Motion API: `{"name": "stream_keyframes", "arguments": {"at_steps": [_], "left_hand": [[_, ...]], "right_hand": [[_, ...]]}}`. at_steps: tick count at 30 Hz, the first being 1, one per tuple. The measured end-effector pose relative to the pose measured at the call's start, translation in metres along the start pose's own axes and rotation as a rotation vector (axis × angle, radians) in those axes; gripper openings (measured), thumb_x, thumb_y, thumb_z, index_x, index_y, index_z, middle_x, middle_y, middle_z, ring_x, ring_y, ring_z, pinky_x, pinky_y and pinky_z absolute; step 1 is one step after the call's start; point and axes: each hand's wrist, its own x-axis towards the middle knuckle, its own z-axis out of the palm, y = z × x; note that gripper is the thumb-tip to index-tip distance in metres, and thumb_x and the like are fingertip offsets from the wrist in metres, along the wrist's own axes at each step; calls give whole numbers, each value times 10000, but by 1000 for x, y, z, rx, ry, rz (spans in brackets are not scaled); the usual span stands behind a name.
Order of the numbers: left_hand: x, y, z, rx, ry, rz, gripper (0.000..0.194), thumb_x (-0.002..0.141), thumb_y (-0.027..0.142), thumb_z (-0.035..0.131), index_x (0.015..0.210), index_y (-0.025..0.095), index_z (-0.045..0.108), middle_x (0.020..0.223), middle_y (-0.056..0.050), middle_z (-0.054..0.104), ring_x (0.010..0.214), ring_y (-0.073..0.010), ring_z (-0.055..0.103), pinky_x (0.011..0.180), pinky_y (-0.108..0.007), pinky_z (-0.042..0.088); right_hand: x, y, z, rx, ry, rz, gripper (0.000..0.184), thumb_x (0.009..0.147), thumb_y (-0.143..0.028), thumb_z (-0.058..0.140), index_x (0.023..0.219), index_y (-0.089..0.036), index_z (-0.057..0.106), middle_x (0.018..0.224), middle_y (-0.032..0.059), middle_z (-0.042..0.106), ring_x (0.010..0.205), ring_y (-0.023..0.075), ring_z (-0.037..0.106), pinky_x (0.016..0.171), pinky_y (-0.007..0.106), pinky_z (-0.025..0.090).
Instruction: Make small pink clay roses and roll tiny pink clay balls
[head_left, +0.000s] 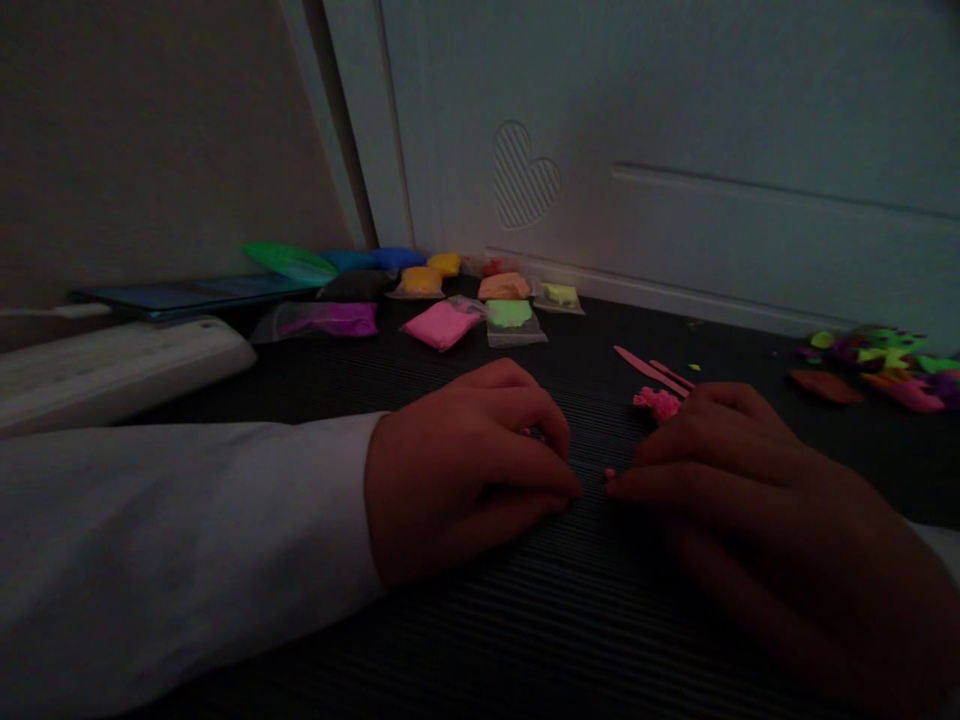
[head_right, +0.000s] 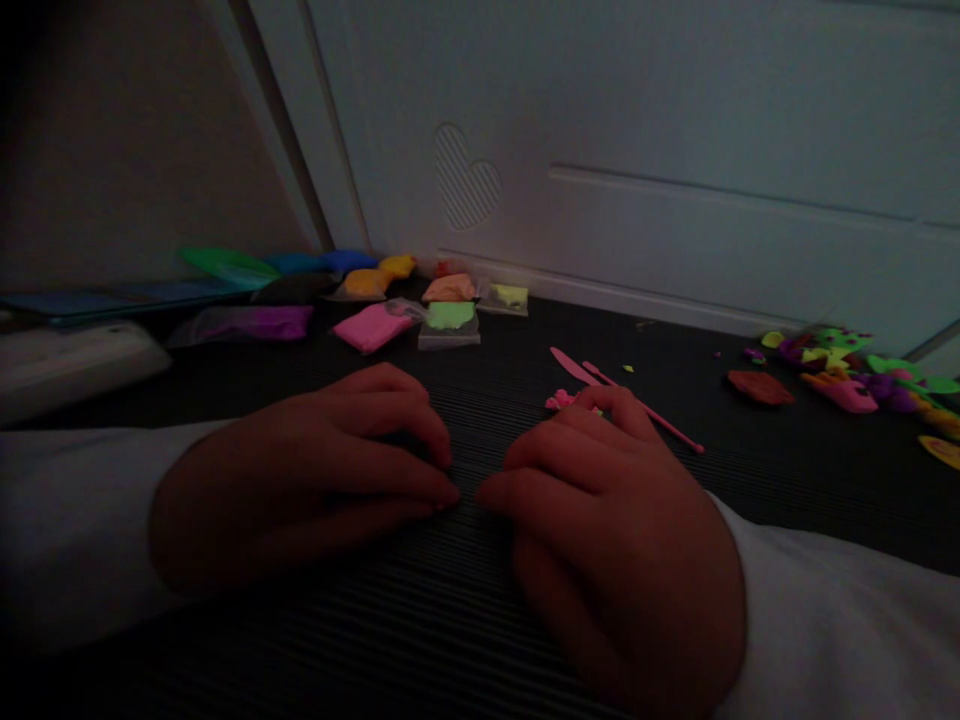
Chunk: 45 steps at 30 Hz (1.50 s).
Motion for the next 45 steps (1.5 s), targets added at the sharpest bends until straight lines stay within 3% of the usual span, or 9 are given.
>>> {"name": "stream_keyframes", "arguments": {"at_steps": [9, 13, 21, 24, 27, 30, 32, 35, 45], "left_hand": [[2, -7, -6, 132, 161, -176, 217, 711, 131, 442, 808, 171, 632, 819, -25, 578, 813, -151, 490, 760, -312, 358], [4, -11, -6, 144, 159, -201, 216, 703, 134, 440, 794, 164, 633, 801, -27, 584, 811, -160, 492, 758, -323, 362], [3, -10, -5, 131, 141, -206, 216, 707, 128, 440, 795, 162, 634, 801, -27, 585, 784, -151, 499, 719, -303, 371], [3, -9, -6, 138, 137, -213, 214, 703, 122, 446, 799, 165, 632, 807, -22, 586, 783, -146, 502, 720, -296, 370], [3, -8, -6, 125, 131, -223, 213, 705, 127, 444, 794, 165, 633, 807, -23, 586, 787, -147, 501, 720, -297, 373], [3, -8, -5, 123, 136, -225, 211, 711, 140, 439, 792, 171, 631, 806, -21, 584, 780, -144, 502, 714, -293, 376], [3, -8, -5, 128, 138, -215, 209, 711, 142, 440, 794, 175, 630, 805, -18, 586, 780, -140, 503, 715, -287, 377], [3, -8, -5, 131, 132, -211, 206, 708, 144, 445, 794, 176, 630, 806, -17, 586, 786, -140, 504, 720, -284, 378], [3, -7, -5, 125, 125, -215, 205, 713, 149, 447, 791, 179, 634, 802, -21, 585, 779, -148, 505, 696, -283, 385]], "right_hand": [[3, -8, 7, -185, -29, 25, 357, 711, -201, 455, 1029, -307, 577, 869, 7, 542, 770, 186, 445, 748, 420, 290], [5, -8, 9, -245, -82, 34, 405, 696, -242, 454, 1073, -366, 535, 910, 13, 534, 797, 207, 446, 752, 457, 289], [5, -9, 6, -215, 19, -92, 350, 669, -183, 494, 941, -365, 618, 865, 16, 577, 743, 197, 478, 692, 443, 325], [4, -8, 6, -204, -33, -46, 354, 685, -224, 497, 1011, -328, 588, 936, 13, 558, 807, 195, 470, 740, 447, 302], [2, -8, 6, -184, -5, -23, 306, 693, -224, 497, 970, -287, 612, 907, 8, 563, 792, 183, 467, 723, 423, 309], [1, -8, 5, -162, 16, -98, 263, 686, -194, 503, 879, -307, 641, 871, -8, 578, 760, 176, 477, 709, 421, 311], [2, -8, 6, -162, 3, -123, 285, 683, -213, 510, 918, -326, 624, 916, -13, 570, 790, 179, 479, 734, 424, 304], [1, -8, 7, -170, -27, -45, 329, 699, -251, 504, 1015, -305, 581, 978, -2, 547, 853, 187, 463, 763, 414, 300], [-4, -5, 2, -114, -7, 74, 254, 740, -249, 487, 970, -304, 579, 972, -17, 507, 862, 159, 444, 712, 338, 354]]}}
